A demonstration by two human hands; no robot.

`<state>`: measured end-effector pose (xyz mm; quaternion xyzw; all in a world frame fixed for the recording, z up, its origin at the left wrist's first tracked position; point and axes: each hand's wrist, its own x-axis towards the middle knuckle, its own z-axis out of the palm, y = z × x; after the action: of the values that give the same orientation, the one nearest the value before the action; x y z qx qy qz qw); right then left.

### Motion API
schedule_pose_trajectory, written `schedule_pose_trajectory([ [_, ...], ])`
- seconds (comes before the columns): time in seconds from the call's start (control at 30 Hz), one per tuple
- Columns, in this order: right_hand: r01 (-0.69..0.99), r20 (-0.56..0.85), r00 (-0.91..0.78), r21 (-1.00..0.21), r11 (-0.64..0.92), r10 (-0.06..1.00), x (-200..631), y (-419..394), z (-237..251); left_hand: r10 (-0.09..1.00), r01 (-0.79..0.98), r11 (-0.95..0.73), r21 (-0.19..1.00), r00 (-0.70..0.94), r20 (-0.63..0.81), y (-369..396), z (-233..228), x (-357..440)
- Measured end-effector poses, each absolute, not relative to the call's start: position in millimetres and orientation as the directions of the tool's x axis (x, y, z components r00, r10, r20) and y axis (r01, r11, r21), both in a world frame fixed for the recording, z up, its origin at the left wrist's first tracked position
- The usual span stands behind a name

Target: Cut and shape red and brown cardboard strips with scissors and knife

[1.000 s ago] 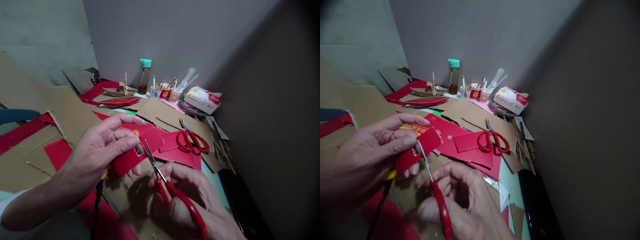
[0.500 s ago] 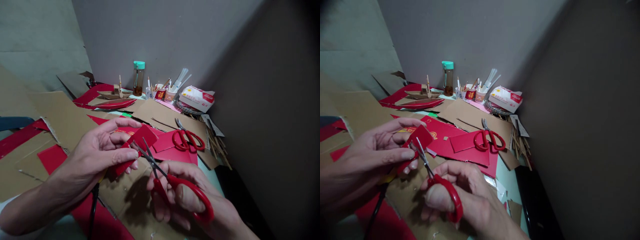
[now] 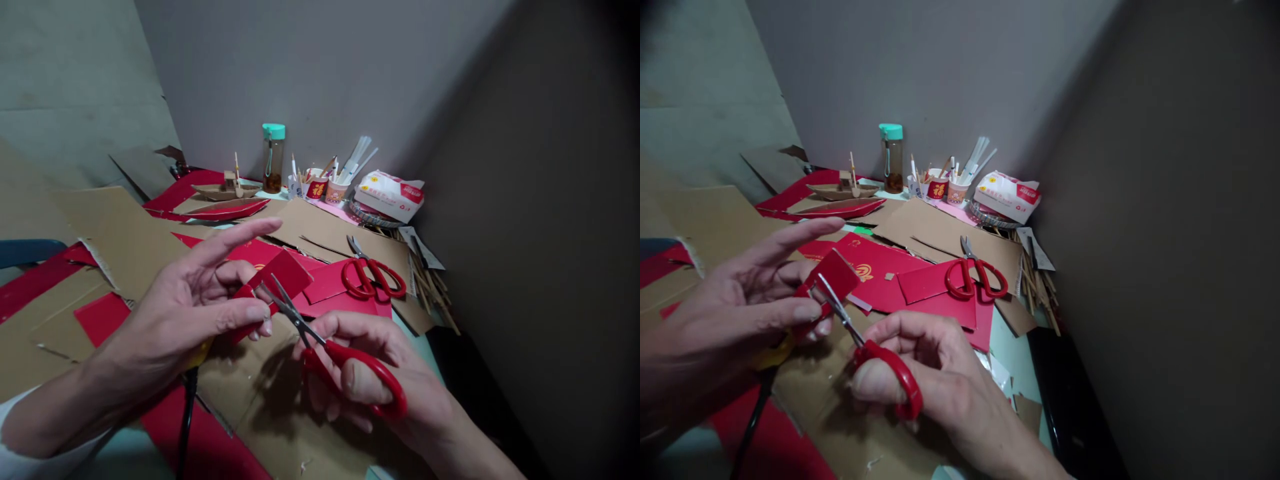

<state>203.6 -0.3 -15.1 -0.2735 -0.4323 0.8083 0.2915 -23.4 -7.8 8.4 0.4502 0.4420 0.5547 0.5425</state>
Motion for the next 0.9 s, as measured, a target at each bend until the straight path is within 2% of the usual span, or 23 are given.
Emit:
schedule_pose_trajectory([
  [0.13,-0.090,-0.246,-0.693,-0.903,-0.420,0.678,205.2,3.2,-5.4,0.999,-0.315,-0.030,0.949,-0.051,0.015,-3.4,10.5,-22.3],
  [0.2,-0.084,-0.223,-0.643,-0.930,-0.357,0.733,204.3,4.3,0.1,0.994,-0.353,-0.034,0.935,-0.111,-0.006,-2.5,12.8,-22.0],
  [0.3,-0.189,-0.047,-0.374,-0.974,-0.126,0.926,199.9,5.1,5.2,0.996,-0.304,0.005,0.953,-0.080,-0.031,-4.9,14.0,-18.4],
  [0.33,-0.203,0.015,-0.273,-0.978,-0.042,0.962,197.8,5.1,5.9,0.997,-0.274,0.026,0.961,-0.056,-0.043,-6.7,13.5,-15.8],
  [0.37,-0.206,0.060,-0.201,-0.978,0.018,0.978,195.5,5.1,5.9,0.998,-0.247,0.040,0.968,-0.037,-0.051,-8.8,12.6,-12.6],
  [0.43,-0.224,0.098,-0.161,-0.973,0.060,0.982,191.2,5.0,4.4,0.999,-0.209,0.040,0.977,-0.010,-0.043,-13.9,10.2,-4.7],
  [0.6,-0.394,0.038,-0.275,-0.916,-0.076,0.961,187.2,6.7,-7.1,0.999,-0.135,0.041,0.990,0.014,-0.040,-24.9,5.9,9.5],
  [0.73,-0.534,-0.016,-0.357,-0.817,-0.218,0.934,188.1,8.7,-12.1,1.000,-0.096,0.008,0.995,0.005,-0.007,-26.1,3.9,6.1],
  [0.9,-0.577,-0.120,-0.451,-0.717,-0.391,0.885,184.1,5.3,-10.6,0.998,-0.063,0.062,0.996,0.025,-0.060,-25.0,2.9,-0.3],
])
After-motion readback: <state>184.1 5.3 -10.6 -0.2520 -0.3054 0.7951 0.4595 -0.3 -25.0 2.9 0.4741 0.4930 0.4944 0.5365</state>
